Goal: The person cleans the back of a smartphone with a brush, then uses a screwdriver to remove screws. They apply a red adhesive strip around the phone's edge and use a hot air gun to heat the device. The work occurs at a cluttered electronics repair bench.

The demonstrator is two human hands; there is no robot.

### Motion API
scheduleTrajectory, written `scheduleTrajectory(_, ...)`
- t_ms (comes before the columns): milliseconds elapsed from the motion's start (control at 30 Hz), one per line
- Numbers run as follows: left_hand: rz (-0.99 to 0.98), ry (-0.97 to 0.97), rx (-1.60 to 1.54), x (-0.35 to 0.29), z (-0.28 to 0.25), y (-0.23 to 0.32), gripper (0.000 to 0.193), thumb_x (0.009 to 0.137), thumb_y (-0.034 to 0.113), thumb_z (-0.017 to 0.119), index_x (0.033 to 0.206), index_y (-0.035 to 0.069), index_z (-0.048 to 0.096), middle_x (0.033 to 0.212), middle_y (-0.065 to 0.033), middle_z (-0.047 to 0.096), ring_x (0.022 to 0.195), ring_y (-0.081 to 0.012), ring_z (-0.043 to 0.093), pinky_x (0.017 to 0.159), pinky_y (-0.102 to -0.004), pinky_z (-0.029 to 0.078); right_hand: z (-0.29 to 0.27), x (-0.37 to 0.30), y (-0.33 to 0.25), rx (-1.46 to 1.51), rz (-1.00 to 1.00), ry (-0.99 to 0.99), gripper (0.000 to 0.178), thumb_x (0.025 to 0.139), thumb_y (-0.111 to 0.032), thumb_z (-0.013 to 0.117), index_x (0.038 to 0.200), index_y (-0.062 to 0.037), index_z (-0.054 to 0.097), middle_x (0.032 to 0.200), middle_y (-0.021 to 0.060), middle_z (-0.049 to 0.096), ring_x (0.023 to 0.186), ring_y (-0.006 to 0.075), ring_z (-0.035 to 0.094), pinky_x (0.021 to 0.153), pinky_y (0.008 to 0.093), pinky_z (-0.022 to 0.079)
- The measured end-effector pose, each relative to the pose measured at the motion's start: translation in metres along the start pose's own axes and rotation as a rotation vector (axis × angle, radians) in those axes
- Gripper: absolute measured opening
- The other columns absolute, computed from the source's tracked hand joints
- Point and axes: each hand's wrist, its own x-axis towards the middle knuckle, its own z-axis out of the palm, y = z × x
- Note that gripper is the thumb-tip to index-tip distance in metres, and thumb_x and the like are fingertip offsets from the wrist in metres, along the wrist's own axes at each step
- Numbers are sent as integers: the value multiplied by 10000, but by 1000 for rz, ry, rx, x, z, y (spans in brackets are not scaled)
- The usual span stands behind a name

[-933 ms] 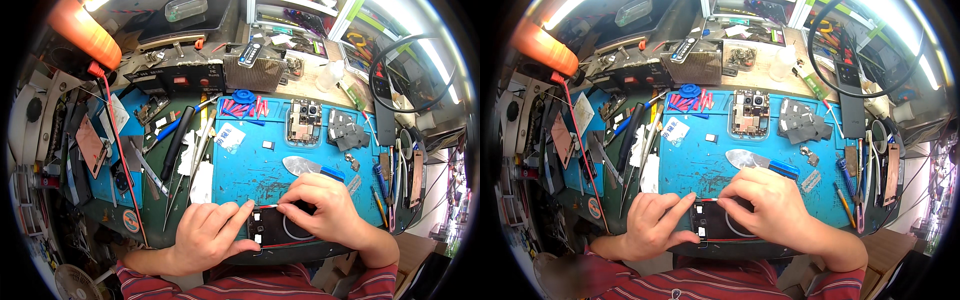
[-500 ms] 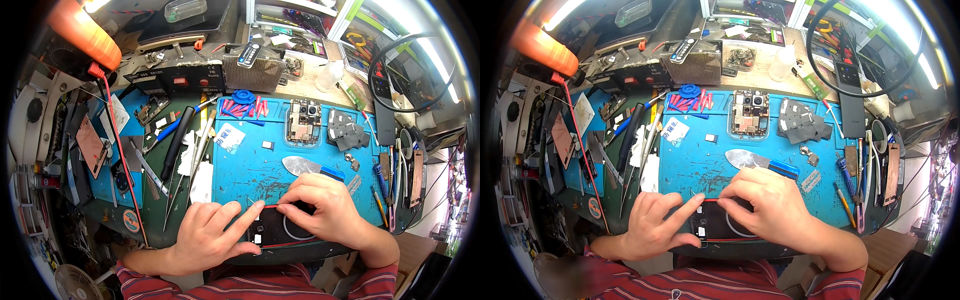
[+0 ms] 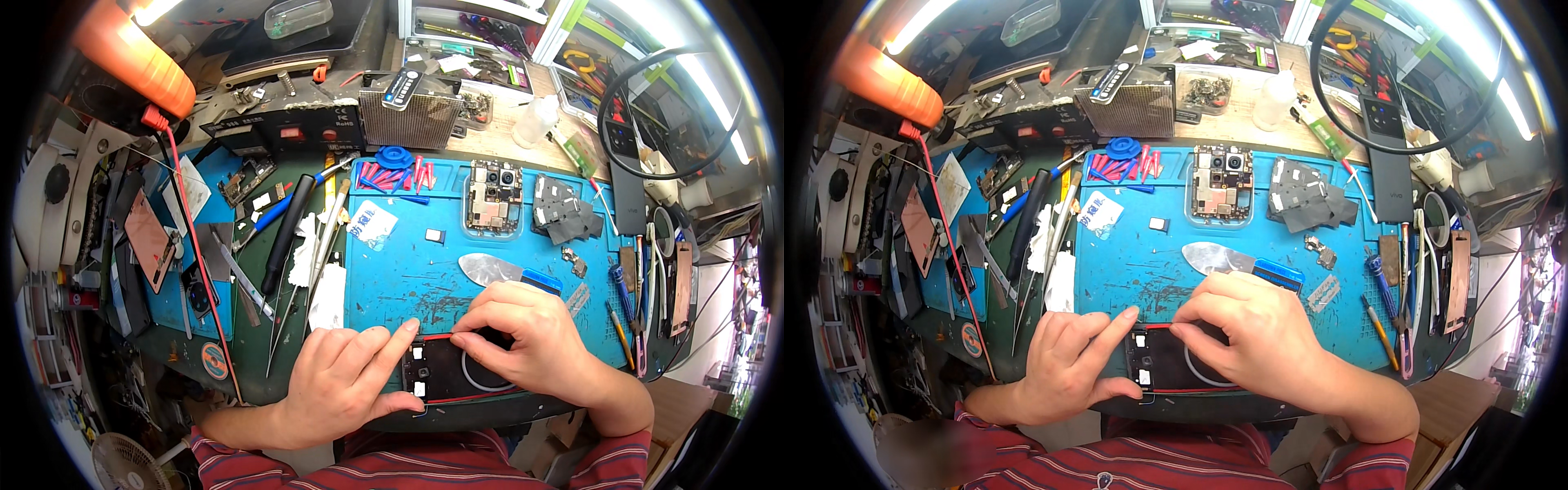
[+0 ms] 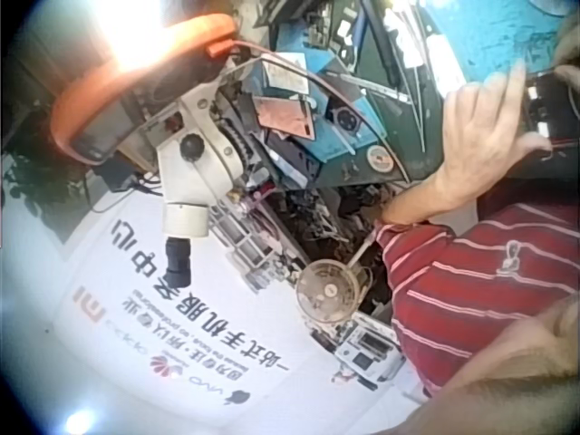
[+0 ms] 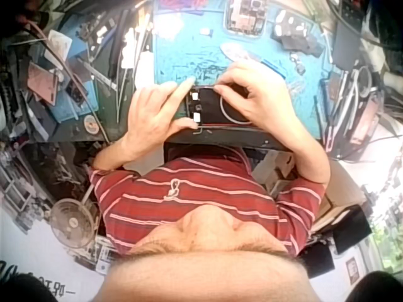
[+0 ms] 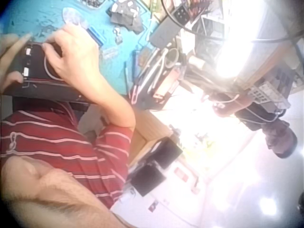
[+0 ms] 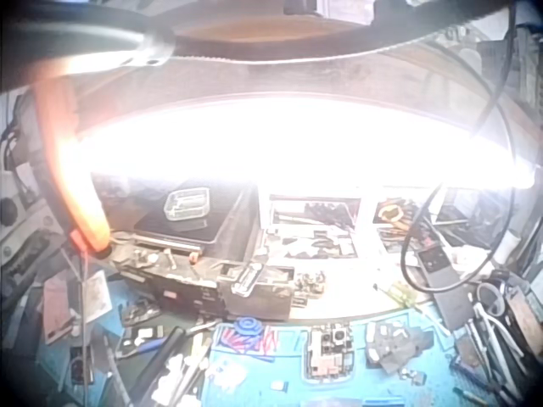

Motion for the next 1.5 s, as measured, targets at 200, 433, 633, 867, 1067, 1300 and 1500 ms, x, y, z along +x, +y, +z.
scheduleTrajectory(200, 25, -36, 27, 0, -2, 1, 721, 870, 634, 679, 1434, 185, 668, 1156, -29, 529, 908, -208, 492, 774, -360, 424, 0, 0, 0, 5, 1, -7, 98, 849, -130, 826, 898, -89, 752, 860, 44, 675, 793, 255, 677, 681, 371, 548)
scheduleTrajectory(433, 27, -44, 45, 0, -2, 2, 722, 861, 637, 682, 1434, 197, 671, 1148, -25, 527, 906, -209, 477, 758, -360, 411, -1, 0, 0, 0, 3, -12, 101, 851, -134, 821, 909, -89, 753, 866, 49, 674, 791, 261, 677, 687, 377, 550)
scheduleTrajectory(633, 61, -38, 141, 1, -1, 4, 745, 850, 662, 663, 1425, 189, 678, 1090, -6, 533, 859, -191, 471, 733, -341, 400, -11, -3, -3, -147, -120, -6, 212, 833, -189, 841, 1004, -107, 748, 916, 41, 659, 807, 246, 661, 660, 370, 547)
scheduleTrajectory(867, 58, -15, 172, 2, -1, 6, 717, 850, 673, 658, 1386, 199, 706, 1059, 2, 528, 836, -170, 486, 706, -320, 391, -22, -15, 13, -287, -314, -76, 360, 810, -264, 853, 1114, -95, 759, 987, 6, 662, 758, 178, 591, 619, 311, 523)
scheduleTrajectory(1067, 60, -8, 184, 3, -1, 7, 664, 878, 649, 668, 1368, 204, 721, 1054, 3, 530, 810, -165, 486, 695, -320, 387, -23, -15, 16, -260, -335, -78, 385, 796, -282, 859, 1112, -84, 763, 1010, 15, 673, 757, 173, 600, 614, 308, 525)
scheduleTrajectory(1300, 61, -19, 181, 3, -1, 6, 662, 876, 646, 673, 1370, 207, 721, 1057, 6, 530, 802, -165, 478, 687, -320, 380, -23, -16, 19, -239, -344, -70, 394, 791, -292, 861, 1107, -77, 764, 1010, 22, 675, 746, 177, 609, 611, 311, 528)
scheduleTrajectory(1500, 59, -17, 179, 3, -1, 6, 660, 873, 644, 676, 1366, 207, 723, 1060, 10, 533, 805, -160, 477, 684, -317, 379, -23, -16, 21, -227, -344, -70, 395, 789, -292, 862, 1102, -72, 764, 1008, 24, 675, 737, 180, 606, 608, 314, 526)
